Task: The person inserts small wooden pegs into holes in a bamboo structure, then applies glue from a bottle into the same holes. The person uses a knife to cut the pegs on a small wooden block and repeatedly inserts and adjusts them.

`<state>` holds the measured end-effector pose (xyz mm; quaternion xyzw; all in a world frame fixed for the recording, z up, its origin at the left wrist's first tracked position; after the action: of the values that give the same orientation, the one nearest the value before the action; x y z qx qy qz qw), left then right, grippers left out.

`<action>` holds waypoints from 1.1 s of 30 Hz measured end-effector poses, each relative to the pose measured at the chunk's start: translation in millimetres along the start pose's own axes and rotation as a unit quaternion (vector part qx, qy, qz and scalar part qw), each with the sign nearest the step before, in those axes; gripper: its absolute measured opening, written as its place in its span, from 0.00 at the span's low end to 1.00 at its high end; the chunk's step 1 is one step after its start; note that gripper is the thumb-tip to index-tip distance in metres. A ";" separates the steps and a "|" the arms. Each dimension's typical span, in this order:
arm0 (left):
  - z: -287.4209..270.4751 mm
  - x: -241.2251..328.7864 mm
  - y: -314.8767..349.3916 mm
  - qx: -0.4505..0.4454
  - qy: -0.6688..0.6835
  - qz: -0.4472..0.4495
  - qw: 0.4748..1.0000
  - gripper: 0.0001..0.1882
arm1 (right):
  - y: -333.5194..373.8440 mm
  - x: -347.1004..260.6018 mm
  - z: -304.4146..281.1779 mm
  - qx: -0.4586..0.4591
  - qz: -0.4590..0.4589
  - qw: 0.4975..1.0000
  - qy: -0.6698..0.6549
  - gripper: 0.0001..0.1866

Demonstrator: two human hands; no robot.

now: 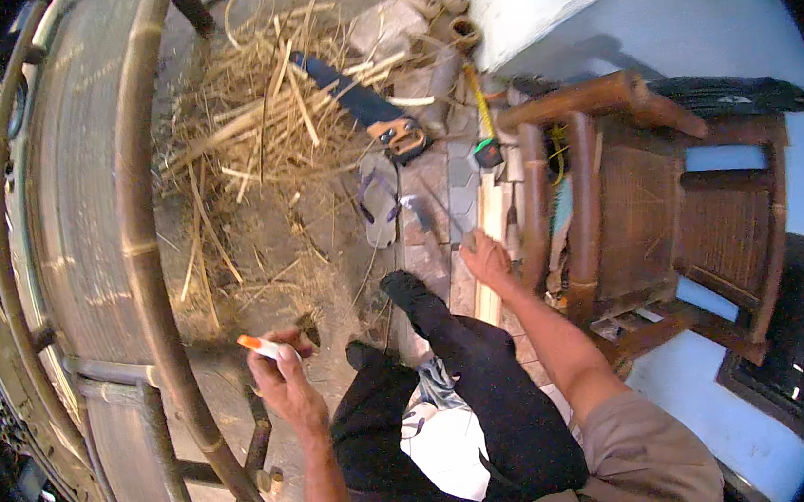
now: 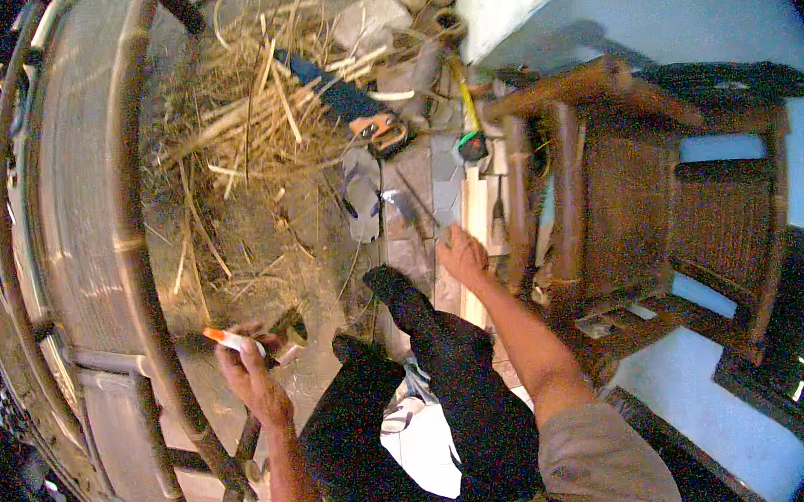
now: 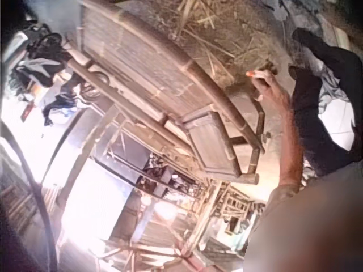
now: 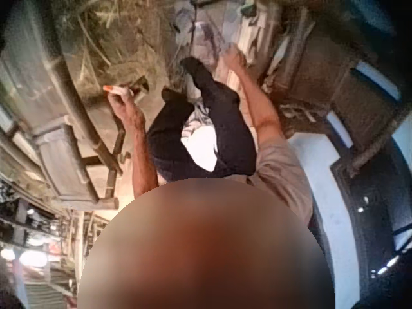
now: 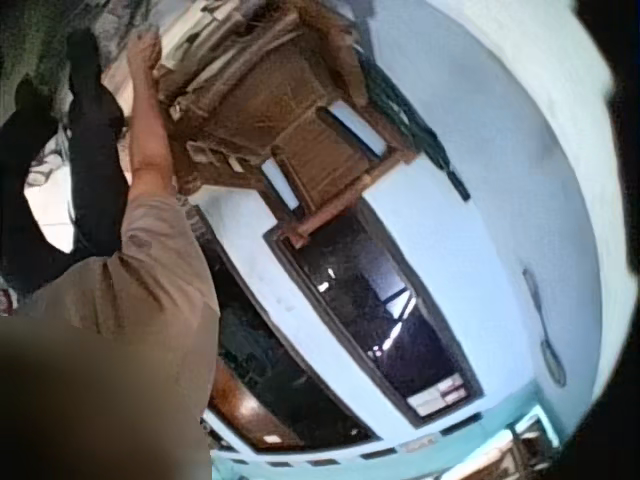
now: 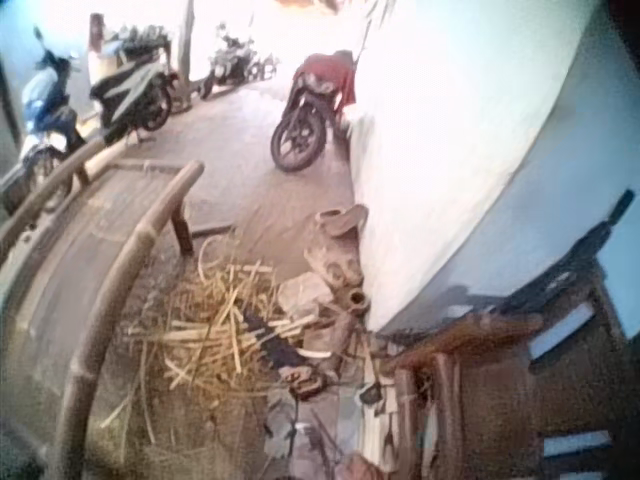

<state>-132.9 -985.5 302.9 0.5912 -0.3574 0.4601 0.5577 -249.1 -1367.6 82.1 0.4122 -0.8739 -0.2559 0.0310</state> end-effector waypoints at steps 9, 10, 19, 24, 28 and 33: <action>-72.0 -104.2 -96.5 0.011 -0.079 0.052 0.995 0.13 | -70.3 44.2 98.4 0.054 -0.015 0.998 0.009 0.39; -83.3 -106.2 -105.9 0.007 -0.086 0.064 0.994 0.12 | -69.1 47.6 102.2 0.056 -0.042 0.998 0.006 0.38; -205.4 -193.0 -135.8 0.137 -0.106 0.037 0.984 0.14 | -87.4 72.6 157.4 0.155 -0.110 0.971 0.146 0.42; -232.1 -316.2 -53.5 0.239 -0.155 -0.028 0.958 0.20 | -133.8 101.0 166.7 0.138 -0.090 0.966 0.200 0.41; -261.2 -390.8 64.2 0.411 -0.022 -0.048 0.910 0.16 | -175.2 72.1 139.0 0.172 -0.146 0.948 0.225 0.37; -341.2 -472.9 189.5 0.663 0.062 0.011 0.746 0.07 | -206.4 2.2 98.7 0.200 -0.222 0.922 0.245 0.33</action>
<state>-511.6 -714.3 -95.8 0.7785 0.0667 0.6227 0.0409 -131.2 -1436.9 -101.4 0.6432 -0.7580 0.0325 0.1032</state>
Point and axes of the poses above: each hand's wrist, its own y-axis away from the middle knuckle, its own z-axis out of the palm, x = y × z, the point moved 5 cm from there along -y, towards the middle knuckle, and after that the axes turned 14 degrees about y, right-handed, at the moved point
